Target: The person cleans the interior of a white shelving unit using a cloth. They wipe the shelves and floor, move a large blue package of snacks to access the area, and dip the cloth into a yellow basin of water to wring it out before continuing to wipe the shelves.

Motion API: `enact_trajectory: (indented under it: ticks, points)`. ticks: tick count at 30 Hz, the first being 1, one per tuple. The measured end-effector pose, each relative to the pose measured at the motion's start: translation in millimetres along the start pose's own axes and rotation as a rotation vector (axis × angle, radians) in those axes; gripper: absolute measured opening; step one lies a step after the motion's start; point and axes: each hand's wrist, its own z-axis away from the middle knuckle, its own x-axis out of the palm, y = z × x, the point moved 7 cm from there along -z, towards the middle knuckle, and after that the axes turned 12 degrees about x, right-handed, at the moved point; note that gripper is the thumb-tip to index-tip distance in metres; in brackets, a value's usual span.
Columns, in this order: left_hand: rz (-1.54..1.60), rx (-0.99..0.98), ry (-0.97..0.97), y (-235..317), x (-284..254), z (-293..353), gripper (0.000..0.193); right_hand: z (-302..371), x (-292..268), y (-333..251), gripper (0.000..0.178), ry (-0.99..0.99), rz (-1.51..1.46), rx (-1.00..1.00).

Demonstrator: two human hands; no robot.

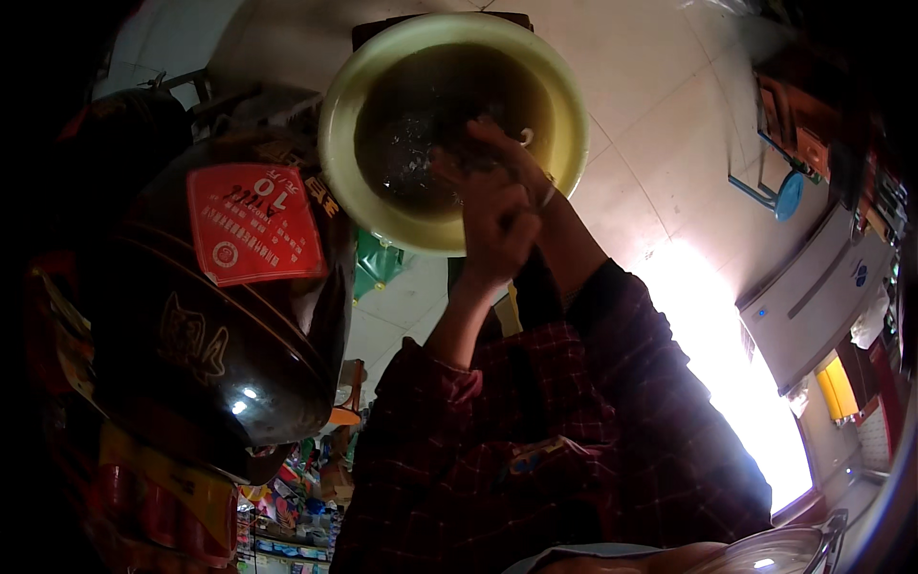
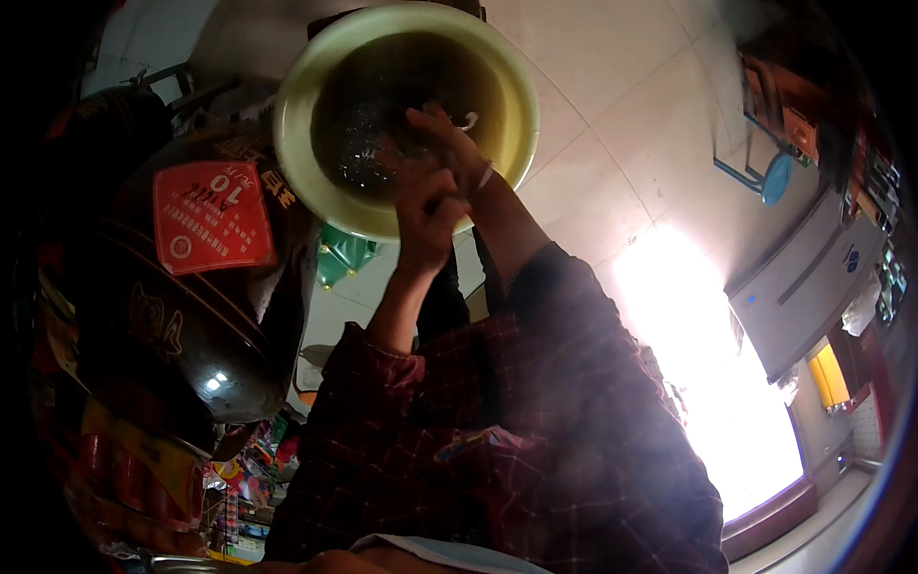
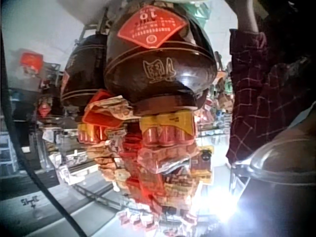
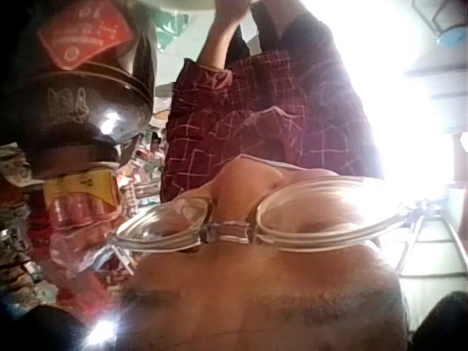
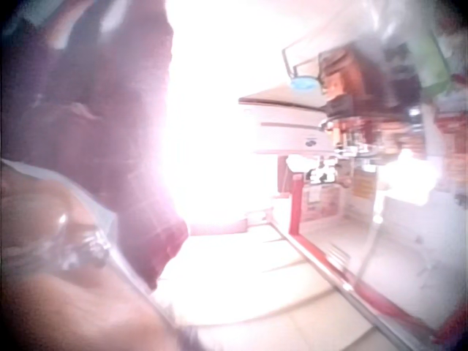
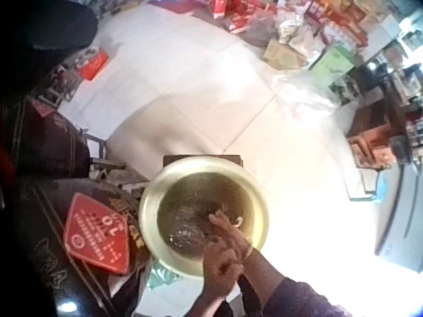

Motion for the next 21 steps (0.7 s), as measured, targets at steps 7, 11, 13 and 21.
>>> enact_trajectory:
  ticks: [7,11,13,21]
  points:
    - [-0.288,-0.346,0.538,-100,-60,0,0.027,30,19,25,0.045,0.243,0.032,-0.141]
    - [-0.301,0.066,0.332,-32,-5,1,0.026,16,2,-7,0.037,0.262,-0.016,-0.098]
    - [-0.260,0.056,0.308,-29,-8,3,0.026,18,10,-11,0.033,0.271,0.021,-0.096]
    - [-0.919,-0.037,0.337,-119,-99,-15,0.029,59,10,-3,0.059,0.304,0.157,-0.043]
